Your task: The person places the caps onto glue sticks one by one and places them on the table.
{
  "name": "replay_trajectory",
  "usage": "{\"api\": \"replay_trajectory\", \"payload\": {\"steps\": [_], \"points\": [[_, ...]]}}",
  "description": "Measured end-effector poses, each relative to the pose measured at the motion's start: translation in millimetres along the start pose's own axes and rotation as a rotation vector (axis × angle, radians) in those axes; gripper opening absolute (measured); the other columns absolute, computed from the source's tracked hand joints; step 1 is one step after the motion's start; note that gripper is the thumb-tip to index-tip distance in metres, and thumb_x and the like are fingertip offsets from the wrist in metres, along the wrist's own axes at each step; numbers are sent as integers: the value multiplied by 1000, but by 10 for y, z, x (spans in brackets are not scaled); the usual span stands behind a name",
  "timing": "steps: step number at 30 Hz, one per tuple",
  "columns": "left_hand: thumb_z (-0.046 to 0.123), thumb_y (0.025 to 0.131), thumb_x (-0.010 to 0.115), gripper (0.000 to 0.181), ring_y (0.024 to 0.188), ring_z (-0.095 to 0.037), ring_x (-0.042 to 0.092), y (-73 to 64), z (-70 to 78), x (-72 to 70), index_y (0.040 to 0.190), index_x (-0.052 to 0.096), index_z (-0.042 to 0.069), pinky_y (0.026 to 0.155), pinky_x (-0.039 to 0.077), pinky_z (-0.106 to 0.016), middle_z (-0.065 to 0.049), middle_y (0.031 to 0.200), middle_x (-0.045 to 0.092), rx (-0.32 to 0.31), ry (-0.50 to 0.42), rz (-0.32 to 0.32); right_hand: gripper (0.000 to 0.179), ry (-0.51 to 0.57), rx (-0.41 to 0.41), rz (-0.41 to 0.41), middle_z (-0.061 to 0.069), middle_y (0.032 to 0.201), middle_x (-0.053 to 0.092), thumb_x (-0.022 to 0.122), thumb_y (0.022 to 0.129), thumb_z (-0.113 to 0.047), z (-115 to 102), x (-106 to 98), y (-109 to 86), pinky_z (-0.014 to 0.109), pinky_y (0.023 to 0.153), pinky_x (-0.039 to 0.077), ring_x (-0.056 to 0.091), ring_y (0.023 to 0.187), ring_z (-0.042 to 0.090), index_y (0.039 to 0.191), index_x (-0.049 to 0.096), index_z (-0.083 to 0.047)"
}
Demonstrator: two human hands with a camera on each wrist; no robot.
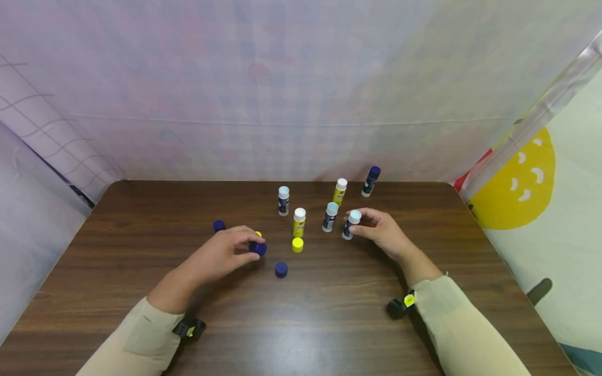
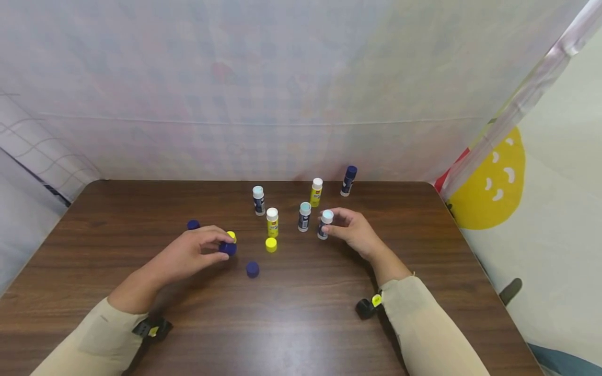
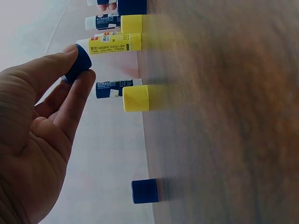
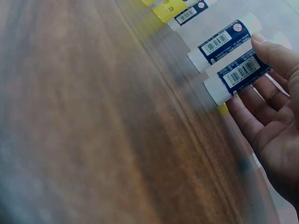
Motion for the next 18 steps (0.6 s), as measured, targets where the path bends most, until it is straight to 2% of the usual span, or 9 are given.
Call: {"api": "replay_trajectory", "payload": {"steps": [6, 18], "points": [[8, 94, 77, 28, 110, -24, 71, 6, 10, -20, 122, 72, 5, 95, 62, -34, -9, 123, 69, 8, -14, 25, 40, -11, -15, 7, 27, 134, 65, 76, 94, -8, -23, -1, 0, 22, 88, 59, 68, 107, 7, 129, 63, 7], [11, 94, 77, 29, 113, -23, 70, 15, 10, -79, 123, 71, 9, 98, 61, -35, -6, 126, 69, -23, -53, 69, 40, -10, -9, 19, 29, 135, 64, 76, 95, -10, -71, -15, -25, 22, 89, 59, 68, 108, 8, 130, 63, 6]]}}
Point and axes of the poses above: each hand's wrist, its own y-axis towards the middle knuckle, its own x-axis out of the palm, z = x × y, the point moved 10 cm from there along y, towards the middle knuckle
